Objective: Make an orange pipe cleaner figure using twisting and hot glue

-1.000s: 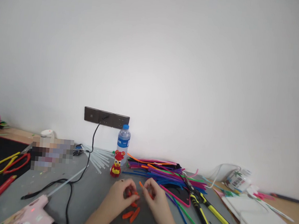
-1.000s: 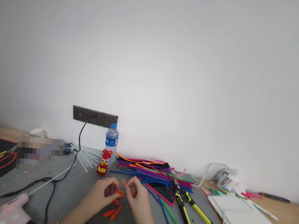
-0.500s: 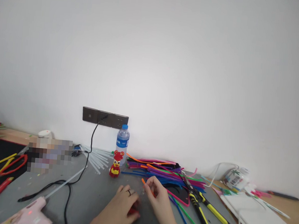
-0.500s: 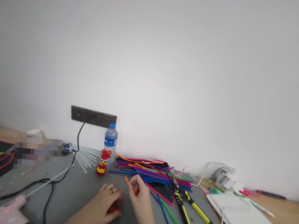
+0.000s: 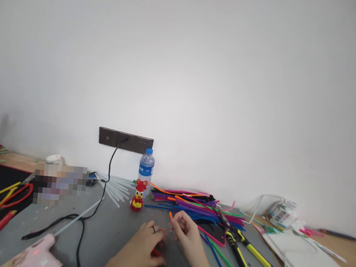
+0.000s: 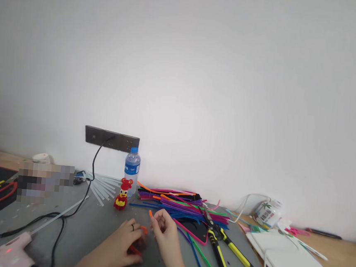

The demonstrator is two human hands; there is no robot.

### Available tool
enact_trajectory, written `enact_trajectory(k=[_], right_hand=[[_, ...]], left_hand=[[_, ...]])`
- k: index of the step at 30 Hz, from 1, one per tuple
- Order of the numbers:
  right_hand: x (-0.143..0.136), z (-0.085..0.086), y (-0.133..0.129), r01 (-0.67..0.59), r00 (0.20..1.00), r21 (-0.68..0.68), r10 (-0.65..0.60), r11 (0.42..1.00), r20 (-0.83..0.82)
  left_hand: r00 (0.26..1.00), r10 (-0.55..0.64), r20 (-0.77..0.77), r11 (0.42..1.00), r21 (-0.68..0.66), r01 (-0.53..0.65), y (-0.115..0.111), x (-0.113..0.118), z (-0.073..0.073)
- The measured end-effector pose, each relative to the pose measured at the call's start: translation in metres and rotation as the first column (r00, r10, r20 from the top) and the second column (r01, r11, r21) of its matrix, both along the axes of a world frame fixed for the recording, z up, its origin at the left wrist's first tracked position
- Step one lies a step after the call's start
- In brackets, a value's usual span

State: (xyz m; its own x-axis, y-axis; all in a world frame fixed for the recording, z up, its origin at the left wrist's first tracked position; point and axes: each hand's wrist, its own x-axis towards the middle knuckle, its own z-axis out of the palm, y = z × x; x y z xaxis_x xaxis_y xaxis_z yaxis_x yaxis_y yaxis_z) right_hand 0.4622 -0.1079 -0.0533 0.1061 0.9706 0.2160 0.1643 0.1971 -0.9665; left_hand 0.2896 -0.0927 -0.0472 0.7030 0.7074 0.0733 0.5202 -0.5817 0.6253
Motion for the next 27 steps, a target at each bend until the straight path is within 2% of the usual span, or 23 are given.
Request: enact_trajectory(k=[4, 8, 10, 12, 17, 22, 25, 27], right_hand=[[-0.002, 0.001, 0.001, -0.011, 1.000, -0.008, 0.011, 1.000, -0.028], [-0.001, -0.003, 0.003, -0.033, 0.998, -0.023, 0.031, 0.999, -0.055], [0.000, -0.006, 0.005, -0.052, 0.996, -0.043, 0.049, 0.998, -0.075], [0.002, -0.010, 0.007, -0.085, 0.992, -0.071, 0.078, 0.994, -0.102], [0.003, -0.017, 0.010, -0.130, 0.975, -0.152, 0.098, 0.980, -0.199], [-0.005, -0.013, 0.001, -0.184, 0.938, -0.201, 0.111, 0.962, -0.329], [-0.012, -0.010, -0.003, -0.210, 0.931, -0.215, 0.128, 0.954, -0.342], [-0.016, -0.010, -0.004, -0.222, 0.935, -0.237, 0.137, 0.946, -0.326]], left_hand=[[0.999, -0.037, -0.024, 0.998, 0.057, 0.038, 0.000, 0.000, -0.006], [1.000, -0.027, 0.006, 0.996, 0.083, 0.026, 0.000, 0.001, -0.010], [0.997, -0.002, 0.081, 0.999, 0.042, -0.001, 0.000, 0.002, -0.008], [0.975, 0.044, 0.218, 0.999, -0.030, -0.038, 0.001, 0.002, -0.006], [0.820, 0.257, 0.511, 0.950, -0.290, -0.117, 0.011, 0.000, -0.005], [0.649, 0.416, 0.637, 0.863, -0.502, -0.059, 0.021, 0.000, -0.013], [0.616, 0.445, 0.650, 0.826, -0.563, -0.004, 0.022, 0.001, -0.017], [0.607, 0.447, 0.657, 0.826, -0.564, 0.002, 0.021, 0.001, -0.019]])
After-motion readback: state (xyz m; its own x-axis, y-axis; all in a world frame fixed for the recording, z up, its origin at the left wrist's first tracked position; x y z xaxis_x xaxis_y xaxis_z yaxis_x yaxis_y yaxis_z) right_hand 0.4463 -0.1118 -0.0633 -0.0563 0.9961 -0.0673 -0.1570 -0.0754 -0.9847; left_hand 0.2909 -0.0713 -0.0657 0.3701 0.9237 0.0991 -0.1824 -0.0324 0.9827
